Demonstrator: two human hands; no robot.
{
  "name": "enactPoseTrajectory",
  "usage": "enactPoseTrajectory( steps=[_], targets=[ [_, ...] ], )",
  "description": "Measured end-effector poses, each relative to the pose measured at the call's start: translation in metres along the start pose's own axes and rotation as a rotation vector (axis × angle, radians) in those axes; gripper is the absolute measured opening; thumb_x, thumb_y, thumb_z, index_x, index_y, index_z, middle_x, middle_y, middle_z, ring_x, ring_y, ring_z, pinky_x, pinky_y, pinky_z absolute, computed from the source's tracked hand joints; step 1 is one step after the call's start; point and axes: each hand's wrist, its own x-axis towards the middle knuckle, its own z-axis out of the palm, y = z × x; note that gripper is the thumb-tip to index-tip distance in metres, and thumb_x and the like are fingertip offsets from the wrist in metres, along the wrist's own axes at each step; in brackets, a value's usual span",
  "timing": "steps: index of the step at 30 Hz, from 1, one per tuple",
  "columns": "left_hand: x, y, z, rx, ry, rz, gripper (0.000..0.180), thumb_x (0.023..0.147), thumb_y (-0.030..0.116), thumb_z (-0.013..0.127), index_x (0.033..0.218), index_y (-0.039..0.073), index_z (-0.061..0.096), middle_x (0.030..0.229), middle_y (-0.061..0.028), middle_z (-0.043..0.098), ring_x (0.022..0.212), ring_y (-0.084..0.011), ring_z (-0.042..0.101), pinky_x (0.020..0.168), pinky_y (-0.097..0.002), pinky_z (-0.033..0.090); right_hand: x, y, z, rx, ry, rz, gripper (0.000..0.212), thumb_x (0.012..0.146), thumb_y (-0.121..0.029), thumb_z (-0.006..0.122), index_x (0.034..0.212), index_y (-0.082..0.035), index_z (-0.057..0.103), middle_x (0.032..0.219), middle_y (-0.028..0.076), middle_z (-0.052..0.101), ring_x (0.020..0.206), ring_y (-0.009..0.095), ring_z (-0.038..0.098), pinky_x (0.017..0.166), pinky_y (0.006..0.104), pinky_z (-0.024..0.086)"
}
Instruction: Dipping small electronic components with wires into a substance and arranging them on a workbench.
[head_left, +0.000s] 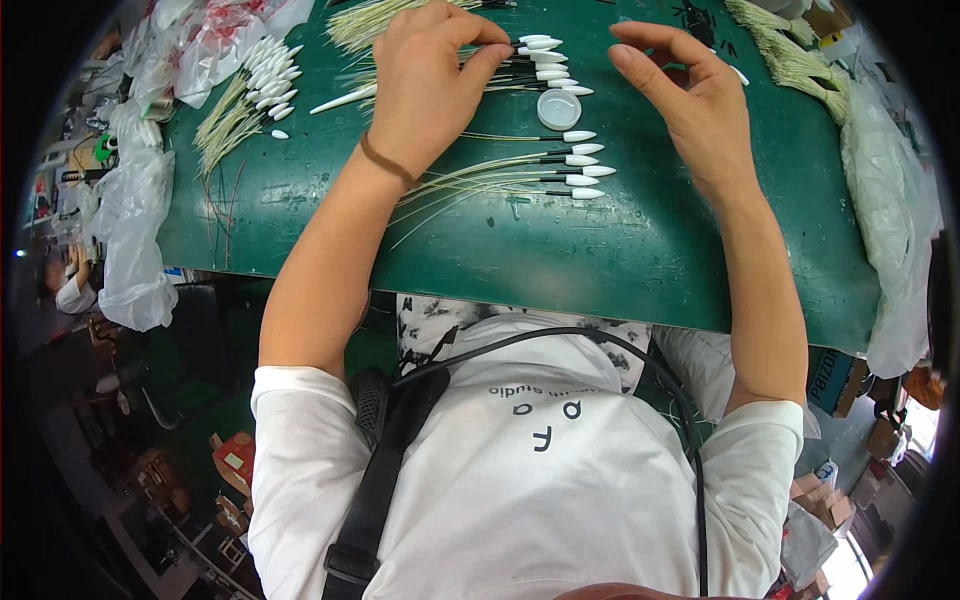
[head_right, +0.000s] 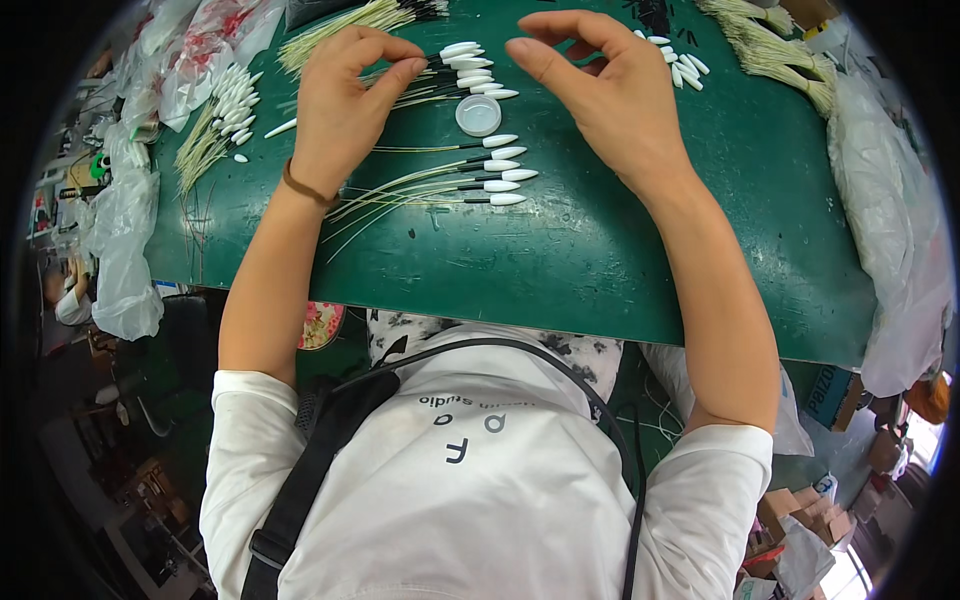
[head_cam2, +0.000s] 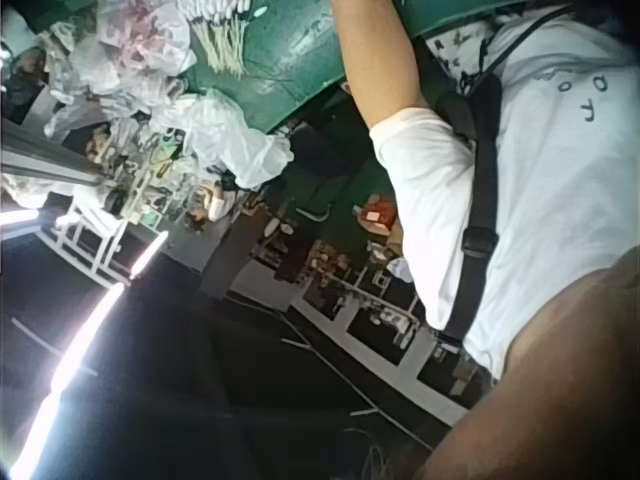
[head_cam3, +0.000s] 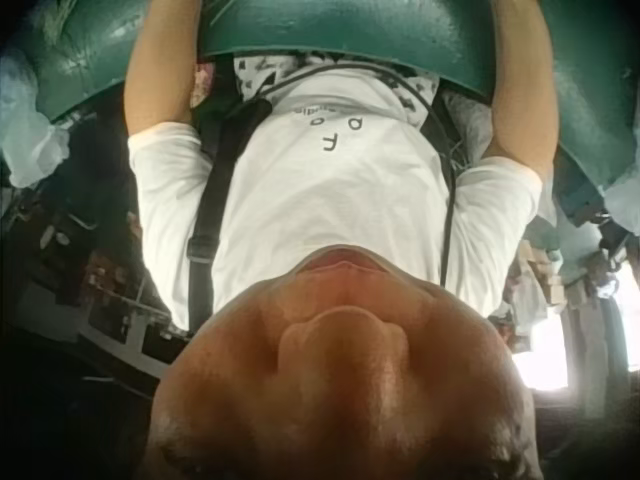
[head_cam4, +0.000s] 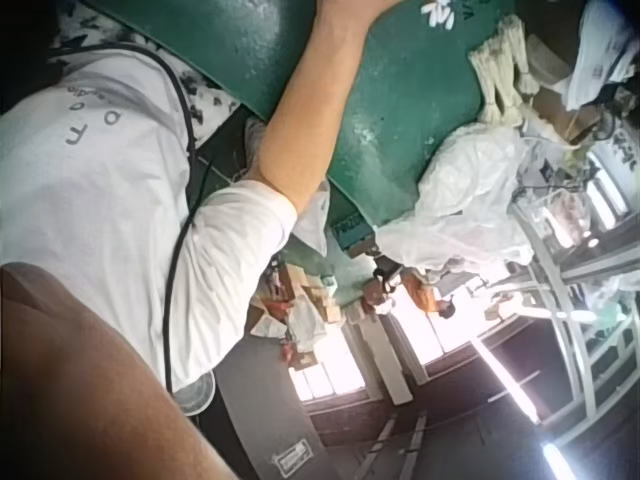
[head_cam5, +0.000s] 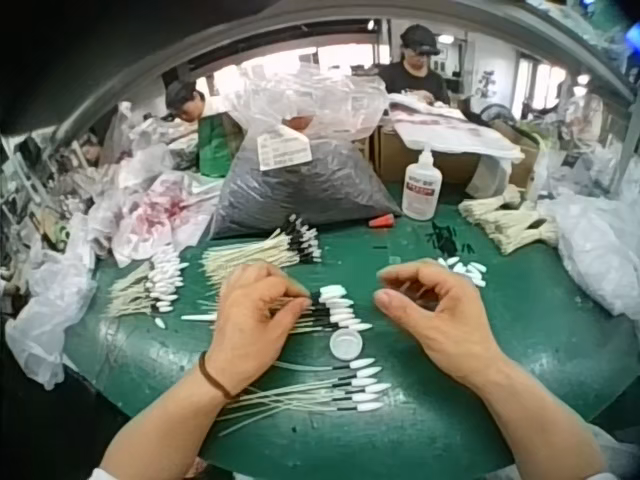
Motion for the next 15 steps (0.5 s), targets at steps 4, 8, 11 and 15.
enactPoseTrajectory(
  steps=[4, 8, 11, 15],
  targets=[
    [0.003, -0.003, 0.009, 0.146, 0.005, 0.046, 0.008, 0.083, 0.016, 0.075, 0.088, 0.011, 0.075, 0.088, -0.0029, 0.067, 0.086, -0.0249, 0.06, 0.077, -0.0369, 0.045, 0.003, 0.003, -0.012, 0.04, 0.02, 0.065, 0.029, 0.091, -0.027, 0.074, 0.114, -0.009, 0.073, 0.098, -0.005, 0.068, 0.085, 0.004, 0.055, 0.079, 0.0197, 0.044],
    [-0.002, -0.007, 0.012, 0.159, 0.05, 0.024, 0.009, 0.084, 0.016, 0.074, 0.089, 0.01, 0.075, 0.09, -0.0037, 0.069, 0.087, -0.0259, 0.062, 0.076, -0.0362, 0.046, 0.023, 0.027, -0.052, -0.063, 0.222, -0.073, 0.021, 0.093, -0.021, 0.071, 0.109, -0.007, 0.075, 0.089, -0.006, 0.069, 0.079, 0.003, 0.057, 0.072, 0.0196, 0.044],
    [0.002, -0.014, 0.007, 0.064, 0.089, 0.058, 0.008, 0.08, 0.019, 0.075, 0.086, 0.013, 0.075, 0.087, -0.002, 0.067, 0.084, -0.0247, 0.06, 0.074, -0.0403, 0.043, 0.032, 0.06, -0.085, -0.511, 0.249, -0.12, 0.019, 0.09, -0.024, 0.071, 0.102, -0.01, 0.076, 0.084, 0.0, 0.071, 0.068, 0.012, 0.06, 0.065, 0.0269, 0.047],
    [0.008, -0.02, -0.006, -0.047, 0.009, -0.049, 0.008, 0.081, 0.017, 0.075, 0.087, 0.012, 0.075, 0.087, -0.0046, 0.067, 0.082, -0.0269, 0.062, 0.073, -0.0387, 0.048, 0.034, 0.071, -0.074, -0.783, 0.155, -0.249, 0.02, 0.087, -0.028, 0.07, 0.095, -0.011, 0.076, 0.083, 0.007, 0.07, 0.079, 0.03, 0.064, 0.076, 0.0412, 0.05]
  ],
)
